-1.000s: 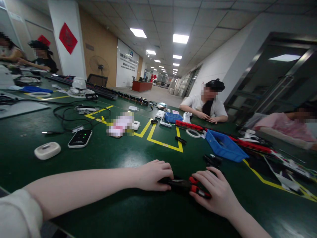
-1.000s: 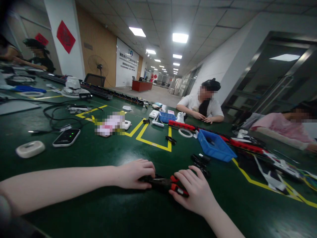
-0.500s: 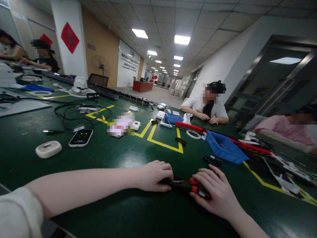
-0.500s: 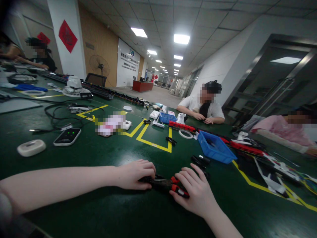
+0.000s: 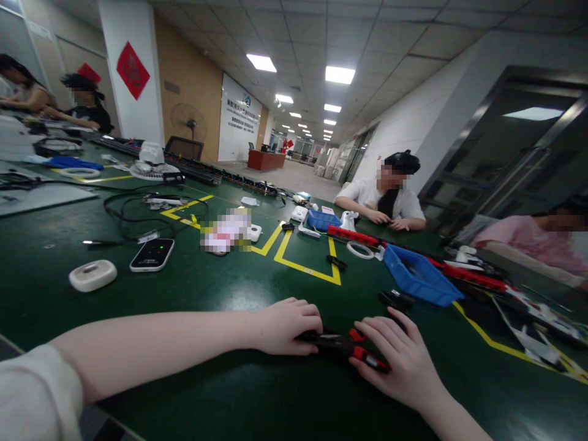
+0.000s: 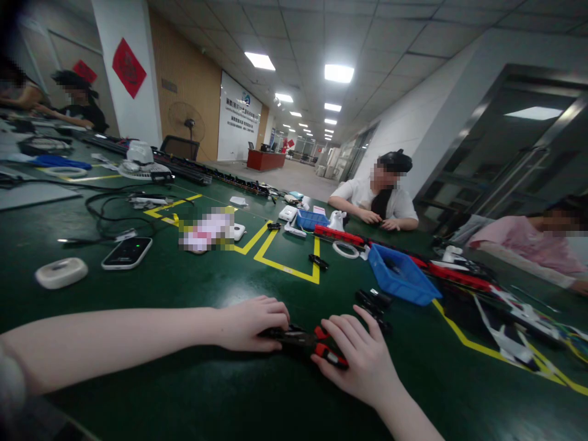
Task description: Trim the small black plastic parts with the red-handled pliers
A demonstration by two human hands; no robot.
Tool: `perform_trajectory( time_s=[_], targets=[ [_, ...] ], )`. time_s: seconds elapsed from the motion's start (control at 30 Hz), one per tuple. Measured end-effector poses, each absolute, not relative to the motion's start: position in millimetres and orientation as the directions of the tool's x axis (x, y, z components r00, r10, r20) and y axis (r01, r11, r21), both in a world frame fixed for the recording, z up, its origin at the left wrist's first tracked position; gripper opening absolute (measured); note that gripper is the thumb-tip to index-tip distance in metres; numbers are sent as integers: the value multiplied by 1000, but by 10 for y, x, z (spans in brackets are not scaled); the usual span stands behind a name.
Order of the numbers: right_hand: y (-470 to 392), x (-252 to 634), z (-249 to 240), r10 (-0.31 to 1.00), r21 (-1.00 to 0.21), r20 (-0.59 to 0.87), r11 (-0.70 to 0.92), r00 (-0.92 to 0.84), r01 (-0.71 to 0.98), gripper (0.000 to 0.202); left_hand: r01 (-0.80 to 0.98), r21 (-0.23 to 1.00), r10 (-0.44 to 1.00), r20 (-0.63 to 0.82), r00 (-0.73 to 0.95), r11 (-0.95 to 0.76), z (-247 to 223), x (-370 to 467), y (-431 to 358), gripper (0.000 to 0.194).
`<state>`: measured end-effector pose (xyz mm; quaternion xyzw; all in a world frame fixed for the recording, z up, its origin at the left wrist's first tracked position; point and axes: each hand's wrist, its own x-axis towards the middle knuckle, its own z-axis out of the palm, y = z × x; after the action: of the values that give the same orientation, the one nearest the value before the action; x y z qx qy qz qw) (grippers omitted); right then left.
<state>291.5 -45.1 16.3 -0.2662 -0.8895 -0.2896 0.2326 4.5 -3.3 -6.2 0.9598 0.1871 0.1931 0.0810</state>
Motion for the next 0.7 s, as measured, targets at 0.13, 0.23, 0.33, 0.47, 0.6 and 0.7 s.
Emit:
perform_trajectory(
  time_s=[0.13,0.23,0.33,0.47,0.6,0.7],
  targets=[
    [-456,2877,156,365,349,566,706,-739,616,34,330,242,397,332,856,-913,-58,43,-36,27],
    [-460,2872,157,371,322,579,713,-726,622,32,331,250,401,323,857,-910,-49,41,-38,27],
    [-460,2885,169,368,326,576,715,-730,618,30,328,254,400,323,858,-910,-46,40,-37,27],
    [-460,2908,194,378,328,565,713,-734,620,32,328,261,402,320,858,-908,-46,42,-36,26],
    [-464,2899,211,370,334,566,714,-736,616,30,330,260,404,322,856,-907,-44,42,-38,26],
    [-465,2885,211,370,333,565,716,-738,614,29,325,261,400,328,856,-909,-44,41,-39,26]
  ],
)
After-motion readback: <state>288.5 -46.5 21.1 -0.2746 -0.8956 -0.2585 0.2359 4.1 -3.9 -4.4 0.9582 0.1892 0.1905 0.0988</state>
